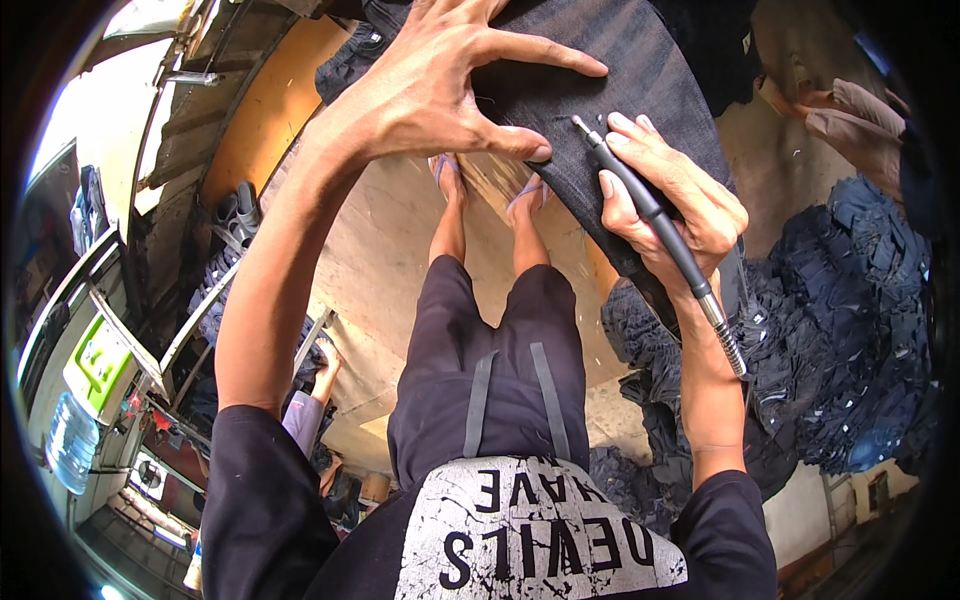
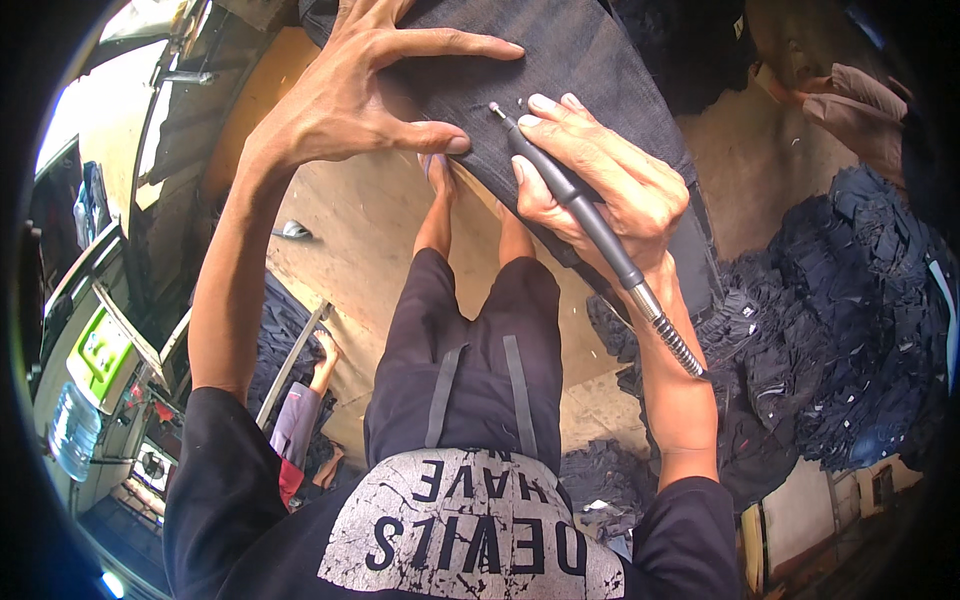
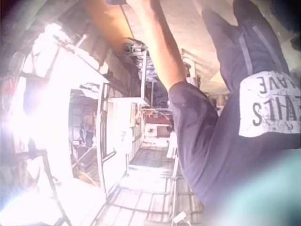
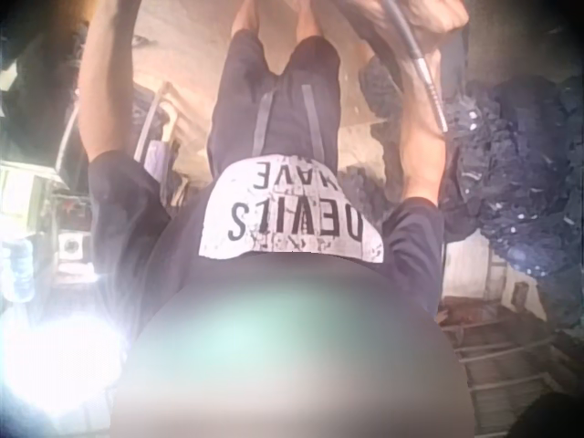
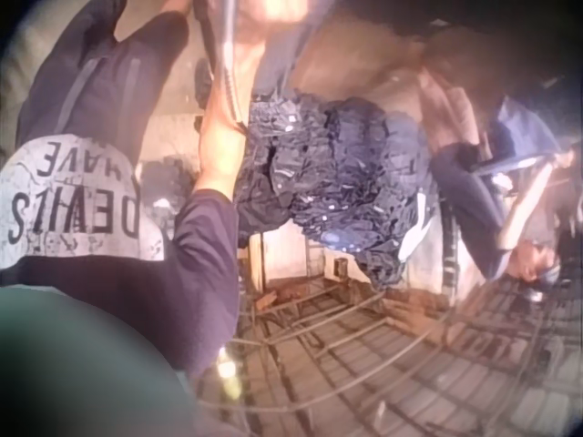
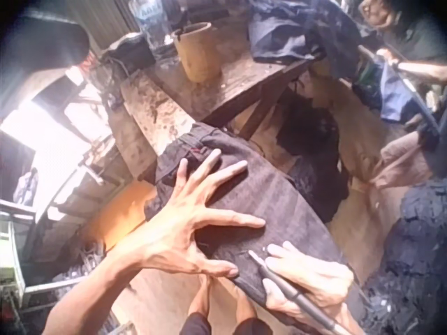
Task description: The person uses a handheld rotary tool to distress a pair of dark denim jeans on a wooden workbench. They repeatedly scrape the fabric to create a worn texture, then shake the garment to remove loose fibers before continuing the process.
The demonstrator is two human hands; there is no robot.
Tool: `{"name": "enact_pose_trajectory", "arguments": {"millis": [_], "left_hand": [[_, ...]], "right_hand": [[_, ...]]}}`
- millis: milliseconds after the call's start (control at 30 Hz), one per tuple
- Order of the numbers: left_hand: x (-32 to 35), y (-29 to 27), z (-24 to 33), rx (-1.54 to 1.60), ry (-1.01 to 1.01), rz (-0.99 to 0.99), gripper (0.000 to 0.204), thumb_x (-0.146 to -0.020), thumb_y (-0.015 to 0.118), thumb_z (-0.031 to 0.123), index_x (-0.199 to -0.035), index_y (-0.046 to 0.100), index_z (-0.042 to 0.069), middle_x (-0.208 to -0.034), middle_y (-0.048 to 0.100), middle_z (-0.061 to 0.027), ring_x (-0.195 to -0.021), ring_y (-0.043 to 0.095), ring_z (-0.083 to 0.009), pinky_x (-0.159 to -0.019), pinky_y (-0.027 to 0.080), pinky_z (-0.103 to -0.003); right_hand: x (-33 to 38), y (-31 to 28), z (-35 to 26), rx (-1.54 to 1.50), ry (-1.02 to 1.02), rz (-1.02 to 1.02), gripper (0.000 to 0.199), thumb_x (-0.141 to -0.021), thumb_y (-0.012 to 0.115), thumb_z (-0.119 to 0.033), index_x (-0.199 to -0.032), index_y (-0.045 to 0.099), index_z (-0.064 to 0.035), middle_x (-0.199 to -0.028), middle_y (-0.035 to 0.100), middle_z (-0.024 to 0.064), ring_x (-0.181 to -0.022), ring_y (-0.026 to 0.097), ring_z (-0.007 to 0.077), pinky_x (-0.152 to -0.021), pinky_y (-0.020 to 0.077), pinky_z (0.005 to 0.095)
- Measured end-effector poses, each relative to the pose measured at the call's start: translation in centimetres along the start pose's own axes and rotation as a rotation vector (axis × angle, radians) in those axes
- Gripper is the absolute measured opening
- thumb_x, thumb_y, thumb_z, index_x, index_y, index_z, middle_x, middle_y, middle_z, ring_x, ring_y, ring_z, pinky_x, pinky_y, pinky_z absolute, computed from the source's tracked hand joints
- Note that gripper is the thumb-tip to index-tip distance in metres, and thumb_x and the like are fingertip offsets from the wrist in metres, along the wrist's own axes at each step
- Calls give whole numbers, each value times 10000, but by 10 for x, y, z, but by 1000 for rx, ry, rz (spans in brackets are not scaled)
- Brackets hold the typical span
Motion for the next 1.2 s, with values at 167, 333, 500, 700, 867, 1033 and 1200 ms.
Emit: {"name": "enact_pose_trajectory", "arguments": {"millis": [167, 333, 500, 700, 867, 1033, 1200], "left_hand": [[0, 1, -4, 51, -42, -27, 772, -766, 894, 689, -1465, 741, 397, -1844, 210, -178, -1718, -4, -475, -1319, -106, -729], [1, 7, -16, -29, -67, -67, 764, -766, 894, 683, -1462, 740, 409, -1848, 205, -171, -1720, -12, -466, -1320, -116, -728], [-2, 5, -15, 29, 45, 24, 756, -770, 894, 671, -1461, 741, 405, -1849, 204, -171, -1719, -12, -472, -1319, -118, -726], [2, -1, -8, 73, -23, -49, 751, -794, 885, 649, -1480, 729, 387, -1841, 215, -190, -1716, -12, -487, -1319, -106, -721], [0, 9, -16, 0, 55, 34, 745, -807, 871, 648, -1488, 724, 384, -1838, 214, -196, -1714, -10, -495, -1315, -114, -723], [1, 13, -19, -10, 64, 46, 753, -799, 867, 656, -1486, 726, 382, -1838, 210, -199, -1713, -15, -496, -1313, -120, -726], [3, 6, -11, 75, 9, 7, 755, -799, 860, 675, -1484, 726, 388, -1842, 201, -197, -1715, -31, -488, -1311, -137, -722]], "right_hand": [[-1, -2, -2, 31, 15, 36, 279, -757, 854, 26, -1034, 833, 49, -1019, 845, 184, -1023, 845, 320, -1012, 673, 455], [1, -1, -3, 68, 43, 54, 282, -748, 842, 32, -1029, 831, 51, -1018, 844, 189, -1020, 846, 321, -1006, 674, 455], [2, -5, -9, 82, 128, 47, 298, -780, 814, 57, -1077, 817, 70, -1070, 834, 216, -1074, 833, 334, -1038, 653, 459], [-7, 1, -7, -13, 86, -12, 303, -886, 796, 65, -1188, 801, 88, -1176, 818, 267, -1150, 811, 351, -1102, 610, 452], [-10, 9, -9, 57, 78, -22, 295, -890, 821, 40, -1183, 809, 79, -1166, 826, 243, -1134, 816, 339, -1104, 611, 463], [-10, 8, -9, 49, 70, -32, 311, -875, 794, 66, -1186, 802, 81, -1188, 822, 246, -1137, 815, 340, -1102, 614, 464], [-10, 5, -10, 42, 84, -31, 325, -815, 792, 81, -1139, 805, 79, -1150, 826, 233, -1114, 822, 335, -1086, 627, 469]]}}
Point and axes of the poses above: each hand's wrist, its own x-axis away from the middle knuckle, its own y-axis out of the palm, z = x × y, the point moved 1 cm from there along -x, towards the middle knuckle
